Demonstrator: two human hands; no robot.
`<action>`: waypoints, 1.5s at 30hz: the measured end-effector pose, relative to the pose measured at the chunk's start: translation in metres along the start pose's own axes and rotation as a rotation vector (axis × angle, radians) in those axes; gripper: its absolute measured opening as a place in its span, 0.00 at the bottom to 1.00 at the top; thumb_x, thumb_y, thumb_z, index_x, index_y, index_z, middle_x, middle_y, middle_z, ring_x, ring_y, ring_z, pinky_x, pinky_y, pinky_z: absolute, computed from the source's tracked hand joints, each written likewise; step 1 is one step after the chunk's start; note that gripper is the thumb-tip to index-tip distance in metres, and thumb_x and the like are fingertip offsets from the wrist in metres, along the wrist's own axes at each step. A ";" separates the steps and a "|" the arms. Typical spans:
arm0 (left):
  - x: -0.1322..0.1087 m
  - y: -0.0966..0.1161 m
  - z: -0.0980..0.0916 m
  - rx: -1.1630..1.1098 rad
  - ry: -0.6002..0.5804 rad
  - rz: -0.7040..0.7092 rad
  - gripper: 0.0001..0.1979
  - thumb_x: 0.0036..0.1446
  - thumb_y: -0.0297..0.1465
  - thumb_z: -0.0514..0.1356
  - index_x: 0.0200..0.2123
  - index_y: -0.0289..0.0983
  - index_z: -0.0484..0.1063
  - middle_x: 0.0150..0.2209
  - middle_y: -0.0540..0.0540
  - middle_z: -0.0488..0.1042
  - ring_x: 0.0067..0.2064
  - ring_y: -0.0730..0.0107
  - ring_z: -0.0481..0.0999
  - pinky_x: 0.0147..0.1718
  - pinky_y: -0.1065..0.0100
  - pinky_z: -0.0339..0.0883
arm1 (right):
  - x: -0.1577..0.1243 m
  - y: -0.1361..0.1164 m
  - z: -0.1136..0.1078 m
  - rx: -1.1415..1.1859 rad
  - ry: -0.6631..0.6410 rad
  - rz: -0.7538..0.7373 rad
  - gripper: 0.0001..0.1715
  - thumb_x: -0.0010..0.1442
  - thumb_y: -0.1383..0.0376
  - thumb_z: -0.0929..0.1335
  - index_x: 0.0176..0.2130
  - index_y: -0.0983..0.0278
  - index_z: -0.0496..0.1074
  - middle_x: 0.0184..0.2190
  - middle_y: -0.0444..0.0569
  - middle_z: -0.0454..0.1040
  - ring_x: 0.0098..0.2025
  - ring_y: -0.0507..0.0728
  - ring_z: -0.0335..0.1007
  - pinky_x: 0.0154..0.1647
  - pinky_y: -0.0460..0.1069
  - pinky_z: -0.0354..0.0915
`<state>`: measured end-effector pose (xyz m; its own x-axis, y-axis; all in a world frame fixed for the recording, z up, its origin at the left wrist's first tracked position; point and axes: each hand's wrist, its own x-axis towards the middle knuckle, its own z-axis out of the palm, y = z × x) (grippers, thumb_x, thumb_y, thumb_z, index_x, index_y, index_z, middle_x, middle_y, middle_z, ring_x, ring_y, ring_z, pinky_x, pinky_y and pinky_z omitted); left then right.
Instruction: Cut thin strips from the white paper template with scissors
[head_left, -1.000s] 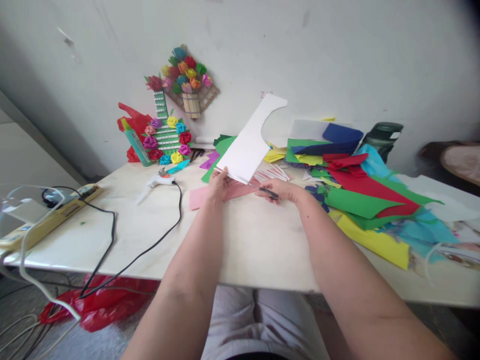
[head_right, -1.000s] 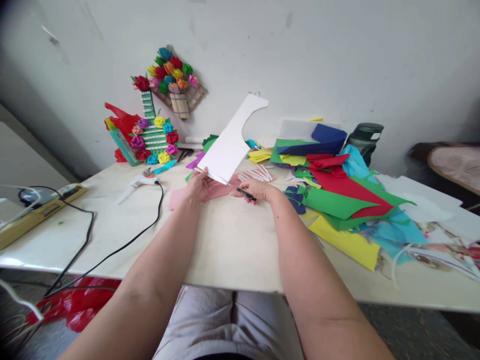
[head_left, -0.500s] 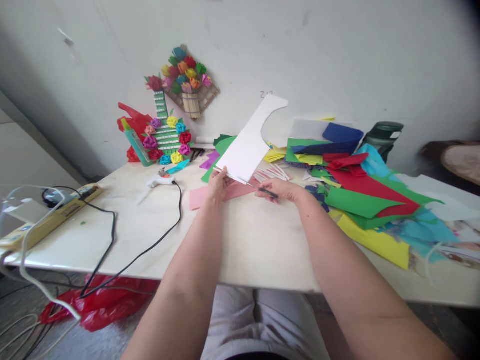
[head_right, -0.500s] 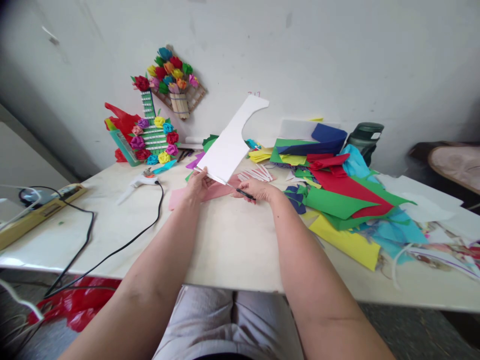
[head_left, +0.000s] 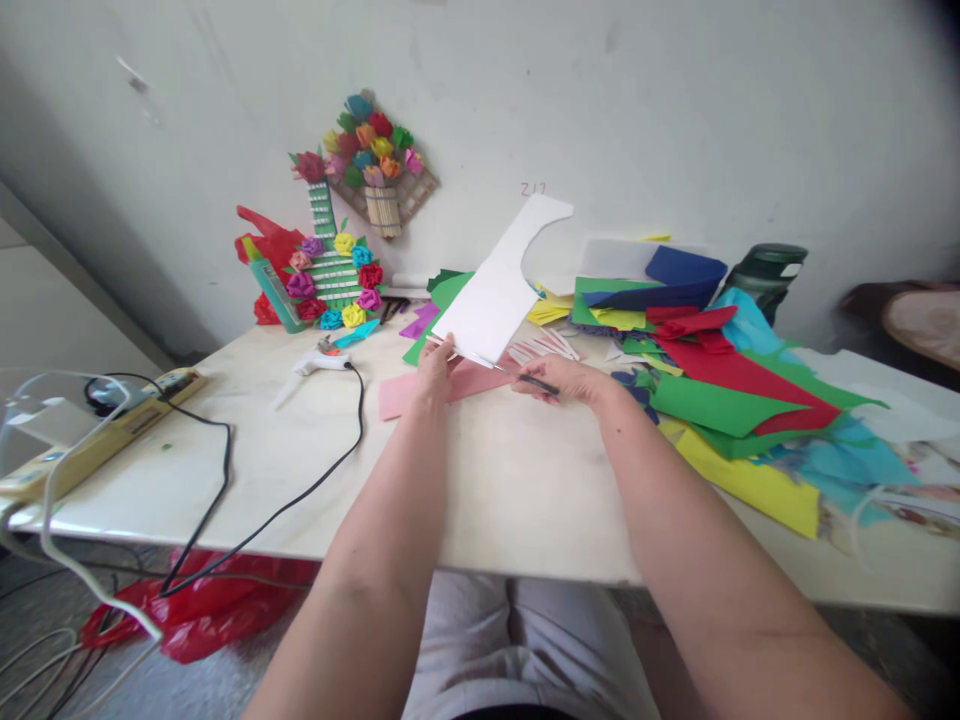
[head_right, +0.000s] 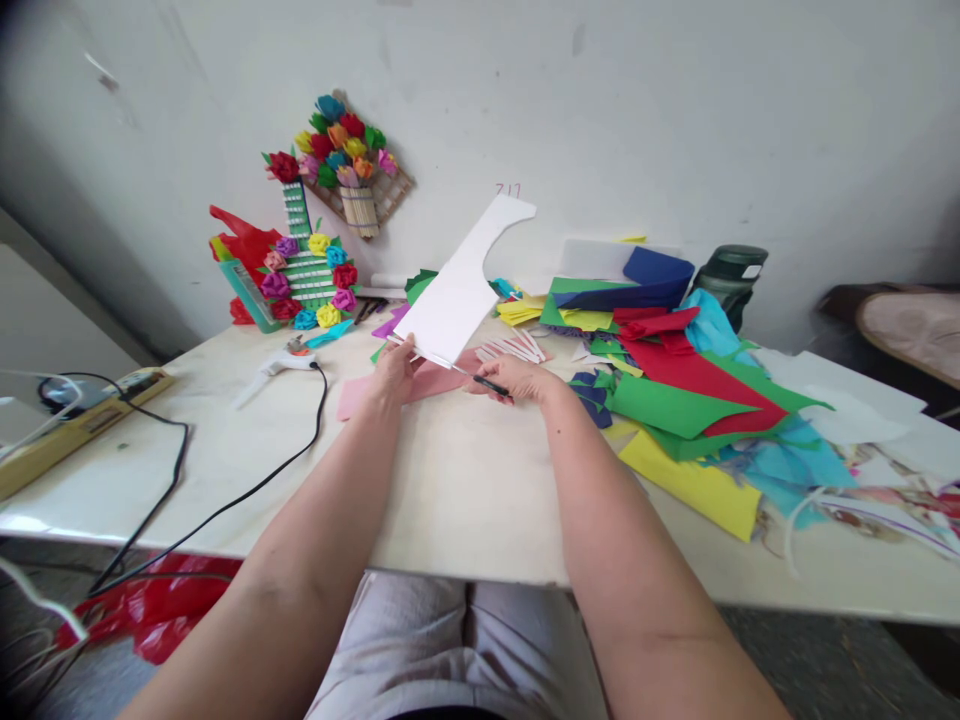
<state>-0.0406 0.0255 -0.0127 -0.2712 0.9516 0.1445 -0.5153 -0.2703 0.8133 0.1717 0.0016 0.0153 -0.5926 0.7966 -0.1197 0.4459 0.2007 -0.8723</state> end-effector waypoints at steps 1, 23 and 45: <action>0.000 0.000 0.000 -0.006 0.002 -0.001 0.08 0.47 0.29 0.63 0.32 0.37 0.68 0.33 0.49 0.75 0.34 0.74 0.73 0.40 0.67 0.67 | 0.001 0.001 -0.001 0.001 -0.002 -0.012 0.23 0.46 0.50 0.71 0.29 0.67 0.70 0.16 0.39 0.63 0.15 0.45 0.55 0.15 0.42 0.50; 0.003 -0.002 -0.001 -0.094 0.017 -0.073 0.09 0.47 0.30 0.63 0.34 0.36 0.70 0.33 0.48 0.76 0.35 0.69 0.76 0.41 0.62 0.68 | -0.005 -0.001 -0.005 -0.063 0.062 -0.028 0.25 0.43 0.50 0.73 0.33 0.68 0.74 0.14 0.38 0.61 0.15 0.44 0.49 0.15 0.43 0.47; 0.008 -0.007 -0.006 -0.120 0.125 -0.029 0.09 0.44 0.28 0.67 0.27 0.34 0.69 0.25 0.49 0.74 0.27 0.73 0.73 0.33 0.68 0.70 | -0.003 0.000 -0.003 -0.123 -0.013 0.033 0.24 0.43 0.50 0.73 0.32 0.66 0.73 0.17 0.41 0.66 0.18 0.46 0.60 0.19 0.43 0.58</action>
<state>-0.0444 0.0338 -0.0204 -0.3500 0.9357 0.0450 -0.6153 -0.2659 0.7421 0.1753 0.0005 0.0172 -0.5844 0.7966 -0.1544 0.5441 0.2435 -0.8029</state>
